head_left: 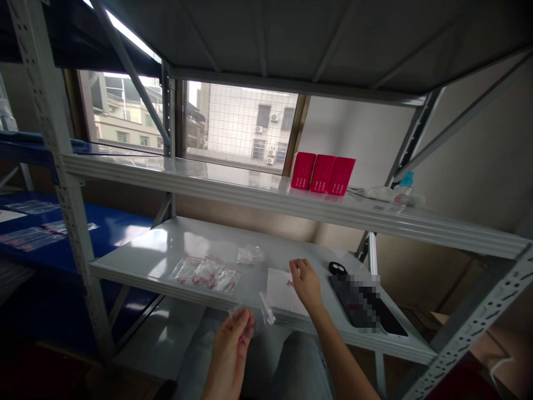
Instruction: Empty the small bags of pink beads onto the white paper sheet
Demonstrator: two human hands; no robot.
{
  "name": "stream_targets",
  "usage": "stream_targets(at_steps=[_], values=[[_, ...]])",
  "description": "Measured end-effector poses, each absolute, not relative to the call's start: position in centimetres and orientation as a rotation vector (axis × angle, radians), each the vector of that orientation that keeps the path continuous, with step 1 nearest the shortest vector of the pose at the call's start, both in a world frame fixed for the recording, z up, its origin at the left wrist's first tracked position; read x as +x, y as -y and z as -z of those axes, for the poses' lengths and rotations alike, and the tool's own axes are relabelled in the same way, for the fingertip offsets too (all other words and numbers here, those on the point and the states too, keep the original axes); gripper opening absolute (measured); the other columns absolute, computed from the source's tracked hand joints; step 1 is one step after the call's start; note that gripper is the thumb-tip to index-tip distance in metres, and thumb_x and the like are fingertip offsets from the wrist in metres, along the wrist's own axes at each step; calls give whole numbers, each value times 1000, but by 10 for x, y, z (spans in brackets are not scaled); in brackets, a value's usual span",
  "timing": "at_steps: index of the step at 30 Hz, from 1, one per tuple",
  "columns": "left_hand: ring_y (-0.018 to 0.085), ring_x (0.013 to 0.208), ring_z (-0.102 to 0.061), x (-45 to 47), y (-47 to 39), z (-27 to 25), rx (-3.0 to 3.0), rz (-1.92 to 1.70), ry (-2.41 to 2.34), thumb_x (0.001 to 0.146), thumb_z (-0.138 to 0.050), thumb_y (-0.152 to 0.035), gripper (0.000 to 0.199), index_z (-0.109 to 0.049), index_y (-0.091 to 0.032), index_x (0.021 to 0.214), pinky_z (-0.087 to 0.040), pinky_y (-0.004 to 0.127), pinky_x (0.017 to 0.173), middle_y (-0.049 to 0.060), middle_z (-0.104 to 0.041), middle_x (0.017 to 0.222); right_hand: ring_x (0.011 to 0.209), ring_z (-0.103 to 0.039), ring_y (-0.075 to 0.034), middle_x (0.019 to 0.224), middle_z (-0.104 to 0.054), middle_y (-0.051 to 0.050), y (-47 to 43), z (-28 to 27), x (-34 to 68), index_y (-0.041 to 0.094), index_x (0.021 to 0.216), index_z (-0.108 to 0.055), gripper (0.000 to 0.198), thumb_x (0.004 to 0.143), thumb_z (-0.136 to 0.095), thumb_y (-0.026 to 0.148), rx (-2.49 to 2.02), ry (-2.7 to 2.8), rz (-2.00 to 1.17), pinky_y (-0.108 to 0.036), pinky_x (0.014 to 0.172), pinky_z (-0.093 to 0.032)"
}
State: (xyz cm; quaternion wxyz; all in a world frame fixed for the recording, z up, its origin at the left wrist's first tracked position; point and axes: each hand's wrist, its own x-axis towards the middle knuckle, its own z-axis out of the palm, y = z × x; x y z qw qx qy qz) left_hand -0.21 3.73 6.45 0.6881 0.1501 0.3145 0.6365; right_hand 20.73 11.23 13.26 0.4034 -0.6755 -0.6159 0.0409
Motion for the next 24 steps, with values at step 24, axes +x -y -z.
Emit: stream_targets(at_steps=[24], values=[[20,70,-67,24,2,24,1278,-1208,-981,81,-64,-70,48,-71,-23,88,-51,25,58,4,-73,77,59,-59,-18,61,-67,-4,9,39,141,19,69,-70,55,79,-60,72,-1389,1201,-817,-27,58,-43]])
